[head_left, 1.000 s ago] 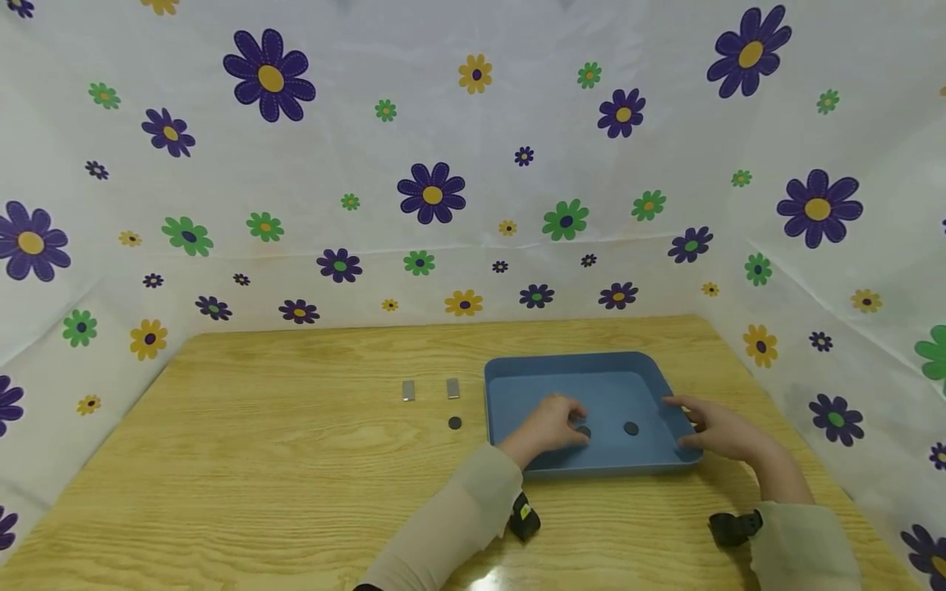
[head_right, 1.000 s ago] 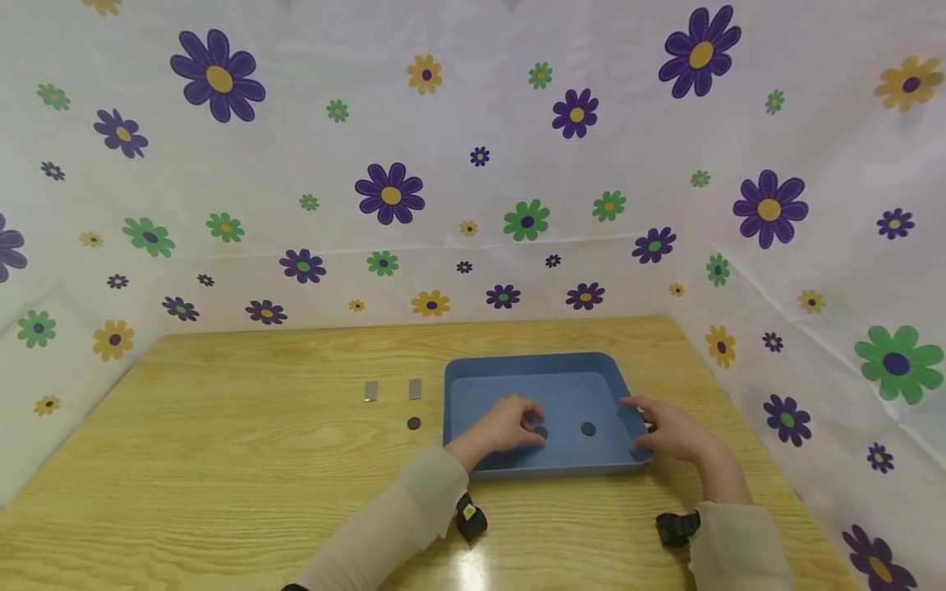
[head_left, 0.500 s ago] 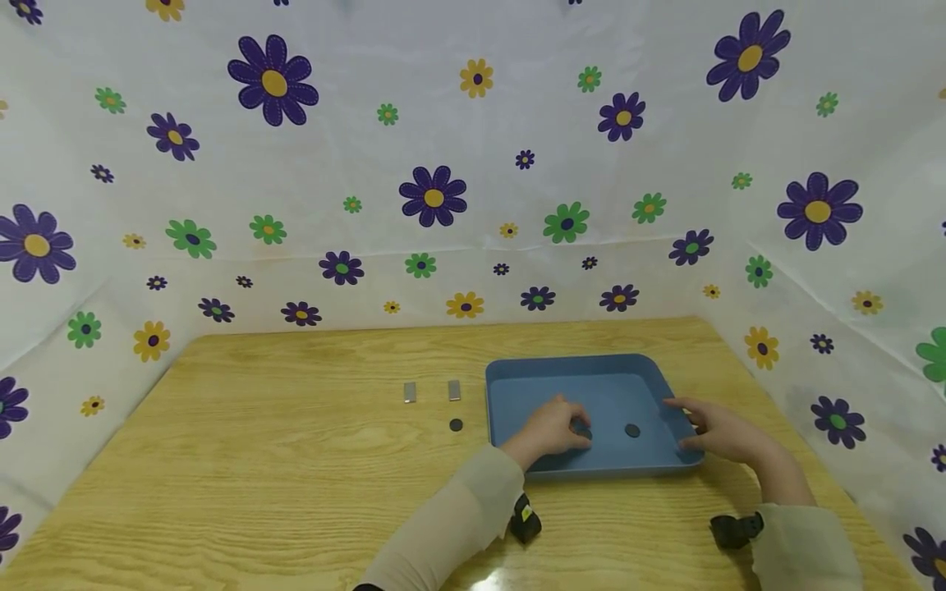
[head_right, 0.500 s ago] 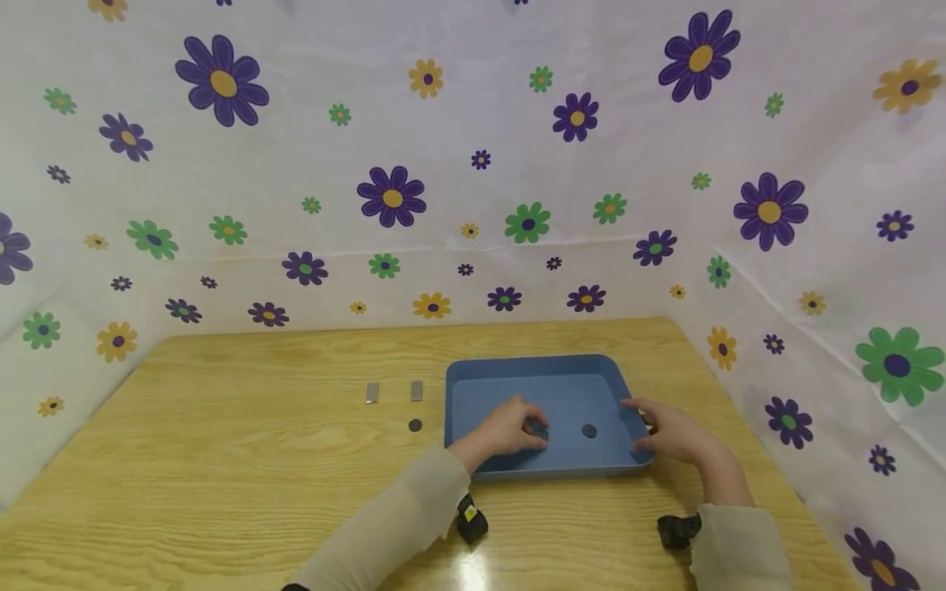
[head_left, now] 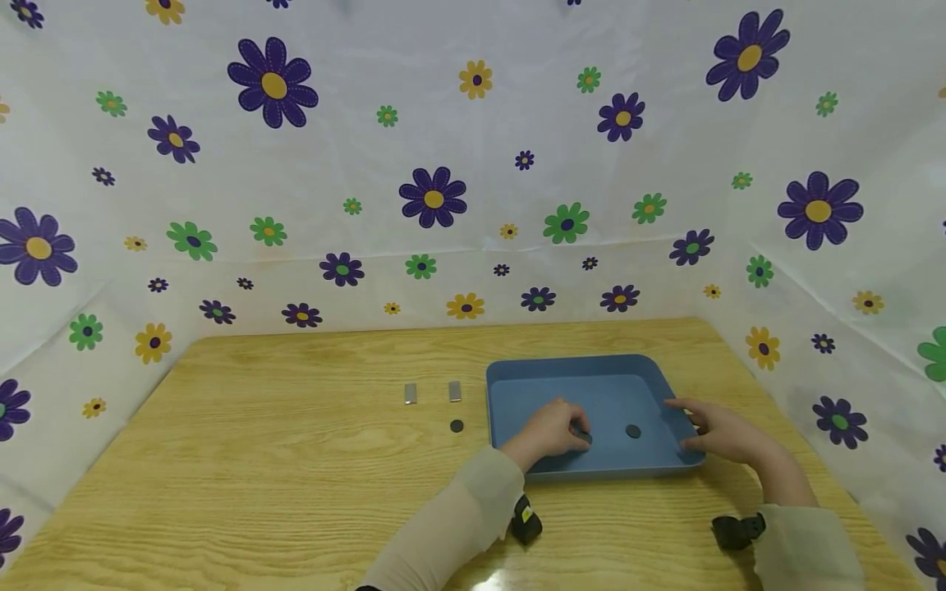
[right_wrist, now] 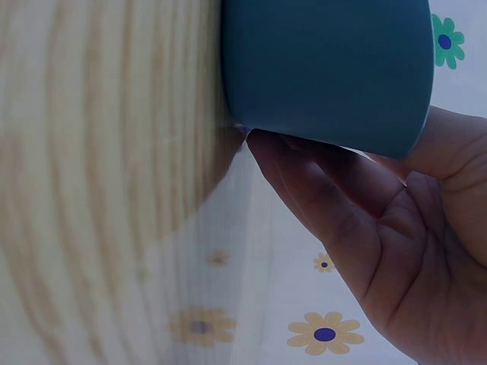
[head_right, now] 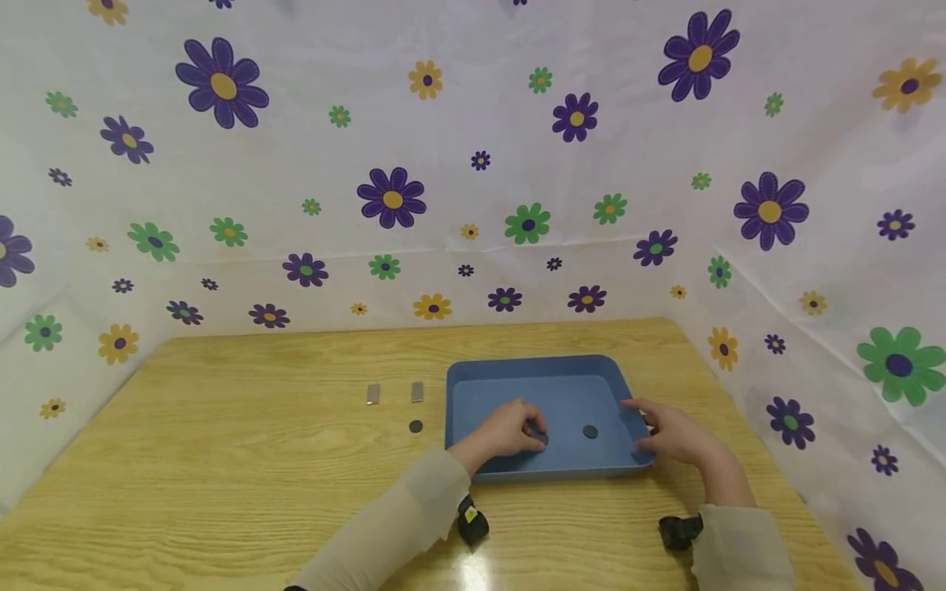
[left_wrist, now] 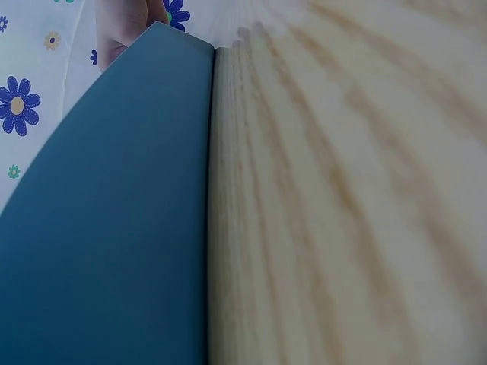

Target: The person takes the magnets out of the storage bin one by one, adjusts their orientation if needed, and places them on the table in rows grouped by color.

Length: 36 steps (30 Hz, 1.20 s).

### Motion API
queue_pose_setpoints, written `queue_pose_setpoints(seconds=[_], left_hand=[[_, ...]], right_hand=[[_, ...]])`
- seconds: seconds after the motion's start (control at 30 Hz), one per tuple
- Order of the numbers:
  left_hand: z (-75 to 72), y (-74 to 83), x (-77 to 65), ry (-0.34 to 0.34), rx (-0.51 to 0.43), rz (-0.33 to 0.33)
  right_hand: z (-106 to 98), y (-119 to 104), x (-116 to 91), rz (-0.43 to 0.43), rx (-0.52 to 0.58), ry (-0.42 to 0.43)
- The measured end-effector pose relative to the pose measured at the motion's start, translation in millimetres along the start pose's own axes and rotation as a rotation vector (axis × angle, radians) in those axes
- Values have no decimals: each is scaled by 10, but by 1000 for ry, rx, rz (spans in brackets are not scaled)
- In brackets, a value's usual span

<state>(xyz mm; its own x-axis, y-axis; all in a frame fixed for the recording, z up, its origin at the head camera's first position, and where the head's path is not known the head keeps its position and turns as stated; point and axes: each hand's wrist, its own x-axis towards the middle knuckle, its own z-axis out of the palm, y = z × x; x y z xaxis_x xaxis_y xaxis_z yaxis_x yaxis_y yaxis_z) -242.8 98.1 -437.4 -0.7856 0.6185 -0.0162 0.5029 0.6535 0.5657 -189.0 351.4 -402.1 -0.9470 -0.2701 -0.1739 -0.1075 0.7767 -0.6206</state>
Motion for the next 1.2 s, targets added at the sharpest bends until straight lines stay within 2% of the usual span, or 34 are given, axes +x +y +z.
queue_pose_setpoints(seconds=[0.3,0.67,0.97,1.2], left_hand=[[16,-3,-4,-12,-42,-8],[6,-8,-8,5,-98,9],[-14,2,10,72,-139,-24],[-6,-6,47,96,-219,-49]], right_hand=[[-3,13,3,-7,-3,-1],[0,26,6,-11,-6,0],[-8,37,10,-15,-7,-3],[-11,29,12,-1,-5,-3]])
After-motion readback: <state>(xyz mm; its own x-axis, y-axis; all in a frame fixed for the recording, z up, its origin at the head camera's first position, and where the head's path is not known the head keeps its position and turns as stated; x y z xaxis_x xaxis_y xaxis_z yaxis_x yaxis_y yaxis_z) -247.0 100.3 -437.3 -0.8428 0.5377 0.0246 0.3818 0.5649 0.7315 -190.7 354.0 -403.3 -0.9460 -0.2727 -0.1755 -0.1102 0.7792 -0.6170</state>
